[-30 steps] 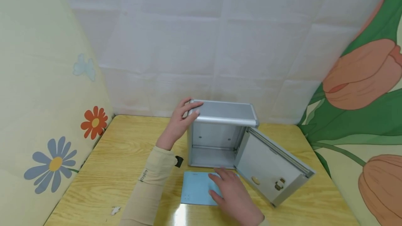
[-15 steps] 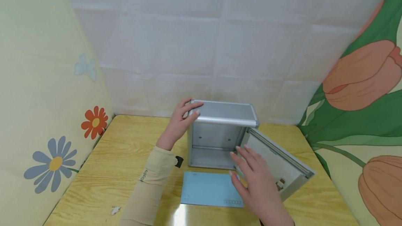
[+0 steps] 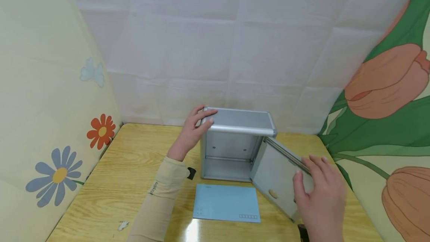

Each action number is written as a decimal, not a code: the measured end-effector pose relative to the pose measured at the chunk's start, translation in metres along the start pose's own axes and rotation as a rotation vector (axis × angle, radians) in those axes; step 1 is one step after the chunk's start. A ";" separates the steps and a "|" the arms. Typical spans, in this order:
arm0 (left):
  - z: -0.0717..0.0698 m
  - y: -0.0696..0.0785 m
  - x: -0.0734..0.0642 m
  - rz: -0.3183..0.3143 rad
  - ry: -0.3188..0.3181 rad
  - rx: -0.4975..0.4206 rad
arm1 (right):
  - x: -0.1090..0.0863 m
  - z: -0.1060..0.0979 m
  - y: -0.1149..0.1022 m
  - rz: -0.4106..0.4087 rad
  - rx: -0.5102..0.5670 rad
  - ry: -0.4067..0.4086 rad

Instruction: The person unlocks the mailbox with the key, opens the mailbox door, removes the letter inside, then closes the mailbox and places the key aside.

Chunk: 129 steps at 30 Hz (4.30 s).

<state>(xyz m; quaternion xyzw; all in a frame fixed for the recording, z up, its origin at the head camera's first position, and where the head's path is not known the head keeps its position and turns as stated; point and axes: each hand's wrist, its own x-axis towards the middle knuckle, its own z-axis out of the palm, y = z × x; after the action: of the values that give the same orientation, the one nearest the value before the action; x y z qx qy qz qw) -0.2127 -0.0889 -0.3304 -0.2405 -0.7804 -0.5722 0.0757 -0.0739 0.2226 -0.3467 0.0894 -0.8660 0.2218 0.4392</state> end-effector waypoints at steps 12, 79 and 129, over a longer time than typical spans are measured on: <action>0.003 -0.036 0.009 0.028 0.025 0.012 | -0.010 -0.008 -0.012 -0.039 0.021 0.008; 0.002 -0.020 0.005 0.046 0.028 0.016 | -0.004 0.151 -0.080 -0.344 0.128 -0.140; 0.004 -0.037 0.008 0.071 0.054 0.021 | -0.007 0.174 -0.067 -0.339 0.382 0.155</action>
<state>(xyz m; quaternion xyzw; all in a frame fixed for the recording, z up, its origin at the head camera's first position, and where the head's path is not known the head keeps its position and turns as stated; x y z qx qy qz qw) -0.2364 -0.0908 -0.3600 -0.2517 -0.7751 -0.5670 0.1198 -0.1719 0.0823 -0.4215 0.2974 -0.7447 0.3108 0.5103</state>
